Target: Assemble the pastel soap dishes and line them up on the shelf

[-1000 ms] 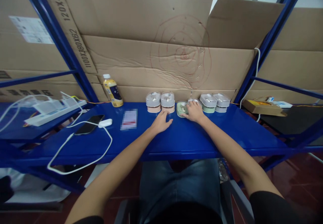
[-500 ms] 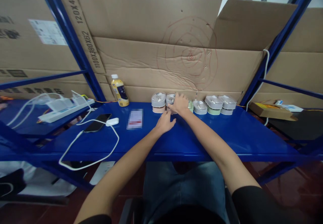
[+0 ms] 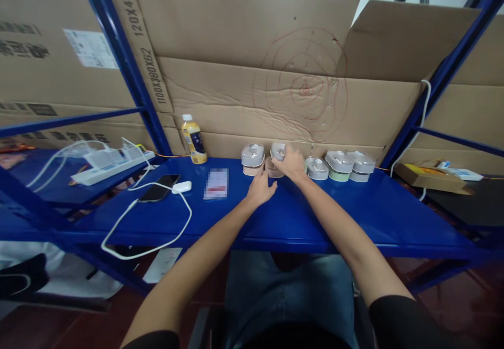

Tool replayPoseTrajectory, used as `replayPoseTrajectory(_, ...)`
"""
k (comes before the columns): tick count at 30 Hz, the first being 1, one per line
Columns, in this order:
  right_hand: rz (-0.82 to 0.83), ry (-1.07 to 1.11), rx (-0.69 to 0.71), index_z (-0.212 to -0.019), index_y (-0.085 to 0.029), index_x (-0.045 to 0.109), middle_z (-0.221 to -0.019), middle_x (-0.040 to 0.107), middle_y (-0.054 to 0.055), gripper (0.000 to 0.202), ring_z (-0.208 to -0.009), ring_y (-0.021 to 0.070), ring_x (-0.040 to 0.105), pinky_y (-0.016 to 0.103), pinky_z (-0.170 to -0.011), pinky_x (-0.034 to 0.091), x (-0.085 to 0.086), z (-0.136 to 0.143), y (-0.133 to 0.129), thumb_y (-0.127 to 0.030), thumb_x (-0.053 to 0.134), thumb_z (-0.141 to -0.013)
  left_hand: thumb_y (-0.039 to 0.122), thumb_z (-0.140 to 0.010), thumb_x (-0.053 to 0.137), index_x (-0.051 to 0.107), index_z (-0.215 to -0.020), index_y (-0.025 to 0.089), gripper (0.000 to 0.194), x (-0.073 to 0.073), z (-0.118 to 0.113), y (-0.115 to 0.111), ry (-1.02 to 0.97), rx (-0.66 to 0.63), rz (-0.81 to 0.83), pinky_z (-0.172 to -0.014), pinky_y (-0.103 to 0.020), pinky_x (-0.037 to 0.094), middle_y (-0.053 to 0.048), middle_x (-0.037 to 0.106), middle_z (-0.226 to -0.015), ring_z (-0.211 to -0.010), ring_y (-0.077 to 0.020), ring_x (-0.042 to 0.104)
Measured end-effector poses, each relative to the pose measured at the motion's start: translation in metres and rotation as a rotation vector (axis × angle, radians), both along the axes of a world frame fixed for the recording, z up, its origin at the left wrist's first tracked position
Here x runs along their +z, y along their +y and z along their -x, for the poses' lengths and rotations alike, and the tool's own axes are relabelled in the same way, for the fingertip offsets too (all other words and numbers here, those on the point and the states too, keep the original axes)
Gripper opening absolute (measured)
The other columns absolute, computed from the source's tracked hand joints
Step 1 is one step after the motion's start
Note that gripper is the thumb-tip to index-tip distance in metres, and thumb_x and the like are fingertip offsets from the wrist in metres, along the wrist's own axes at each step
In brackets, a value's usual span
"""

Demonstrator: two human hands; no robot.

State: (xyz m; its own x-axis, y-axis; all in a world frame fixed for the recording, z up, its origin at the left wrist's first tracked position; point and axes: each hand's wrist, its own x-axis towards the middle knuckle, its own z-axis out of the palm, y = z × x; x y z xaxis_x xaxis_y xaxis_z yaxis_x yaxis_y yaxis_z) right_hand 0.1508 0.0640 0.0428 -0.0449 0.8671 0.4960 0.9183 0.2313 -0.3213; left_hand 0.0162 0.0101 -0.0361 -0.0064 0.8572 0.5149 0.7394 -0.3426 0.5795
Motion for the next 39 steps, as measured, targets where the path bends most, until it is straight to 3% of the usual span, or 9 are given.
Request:
replayPoseTrajectory(4, 0.005, 0.16, 0.281, -0.148, -0.02, 0.051, -0.138, 0.066, 0.014, 0.072, -0.126, 0.0336, 0.063, 0.046, -0.108, 0.048, 0.007, -0.057, -0.011, -0.05, 0.067, -0.085, 0.03, -0.087, 0.072, 0.058, -0.12, 0.014, 0.039, 0.006, 0.006, 0.005, -0.266, -0.004, 0.058, -0.098, -0.044, 0.056, -0.015, 0.069, -0.115, -0.106, -0.0267, 0.069)
replayPoseTrajectory(8, 0.137, 0.283, 0.628, -0.146, -0.02, 0.054, -0.145, 0.062, 0.01, 0.068, -0.132, 0.0279, 0.06, 0.044, -0.114, 0.046, 0.002, -0.114, -0.027, -0.039, 0.068, -0.083, 0.03, -0.09, 0.068, 0.05, -0.138, 0.018, 0.053, 0.011, 0.009, 0.008, -0.537, -0.236, 0.156, -0.106, -0.044, 0.053, -0.015, 0.067, -0.131, -0.12, -0.0253, 0.067)
replayPoseTrajectory(12, 0.415, 0.227, 0.885, -0.148, -0.022, 0.052, -0.15, 0.059, 0.01, 0.074, -0.136, 0.028, 0.058, 0.047, -0.116, 0.046, -0.013, -0.143, -0.04, -0.032, 0.074, -0.078, 0.033, -0.077, 0.085, 0.041, -0.15, 0.021, 0.085, 0.007, 0.008, 0.005, -0.492, -0.517, 0.223, -0.113, -0.052, 0.048, -0.019, 0.062, -0.142, -0.132, -0.0301, 0.062)
replayPoseTrajectory(15, 0.464, 0.133, 0.972, -0.15, -0.023, 0.051, -0.153, 0.056, 0.01, 0.085, -0.14, 0.0301, 0.055, 0.048, -0.117, 0.044, -0.022, -0.146, -0.044, -0.027, 0.082, -0.071, 0.028, -0.06, 0.096, 0.044, -0.148, 0.019, 0.103, 0.002, 0.007, -0.001, -0.37, -0.634, 0.267, -0.117, -0.055, 0.044, -0.021, 0.064, -0.14, -0.134, -0.0325, 0.061)
replayPoseTrajectory(21, 0.37, 0.015, 0.901, -0.156, -0.023, 0.045, -0.158, 0.051, 0.013, 0.099, -0.143, 0.0327, 0.052, 0.052, -0.12, 0.04, -0.03, -0.132, -0.051, -0.042, 0.089, -0.069, 0.035, -0.057, 0.096, 0.048, -0.143, 0.015, 0.101, 0.002, 0.002, -0.013, -0.195, -0.613, 0.216, -0.115, -0.053, 0.045, -0.021, 0.063, -0.139, -0.13, -0.0341, 0.062)
replayPoseTrajectory(24, 0.252, -0.002, 0.814, -0.154, -0.022, 0.048, -0.153, 0.054, 0.015, 0.097, -0.139, 0.0338, 0.054, 0.054, -0.117, 0.042, -0.034, -0.123, -0.056, -0.053, 0.088, -0.07, 0.037, -0.059, 0.095, 0.046, -0.145, 0.016, 0.102, 0.005, -0.002, -0.015, -0.118, -0.584, 0.164, -0.113, -0.053, 0.047, -0.019, 0.064, -0.136, -0.126, -0.0345, 0.063)
replayPoseTrajectory(29, 0.131, 0.103, 0.786, -0.145, -0.021, 0.057, -0.142, 0.063, 0.014, 0.082, -0.126, 0.032, 0.063, 0.051, -0.109, 0.05, -0.027, -0.128, -0.054, -0.055, 0.083, -0.074, 0.04, -0.064, 0.092, 0.045, -0.15, 0.02, 0.1, 0.008, -0.002, -0.018, -0.045, -0.58, 0.105, -0.113, -0.051, 0.046, -0.015, 0.061, -0.139, -0.127, -0.0333, 0.061)
replayPoseTrajectory(35, 0.035, 0.373, 0.52, -0.138, -0.021, 0.06, -0.121, 0.072, 0.011, 0.062, -0.1, 0.0273, 0.07, 0.047, -0.094, 0.057, -0.02, -0.154, -0.037, -0.057, 0.067, -0.088, 0.039, -0.087, 0.073, 0.072, -0.13, 0.025, 0.045, 0.011, -0.004, -0.029, 0.208, -0.538, 0.081, -0.119, -0.049, 0.041, -0.012, 0.057, -0.128, -0.132, -0.0319, 0.053)
replayPoseTrajectory(39, 0.022, 0.389, 0.464, -0.138, -0.021, 0.059, -0.113, 0.072, 0.01, 0.062, -0.093, 0.0261, 0.069, 0.046, -0.088, 0.058, -0.026, -0.154, -0.03, -0.058, 0.064, -0.089, 0.041, -0.094, 0.065, 0.075, -0.125, 0.025, 0.037, 0.012, -0.008, -0.03, 0.197, -0.519, 0.066, -0.12, -0.051, 0.04, -0.013, 0.055, -0.129, -0.138, -0.0335, 0.048)
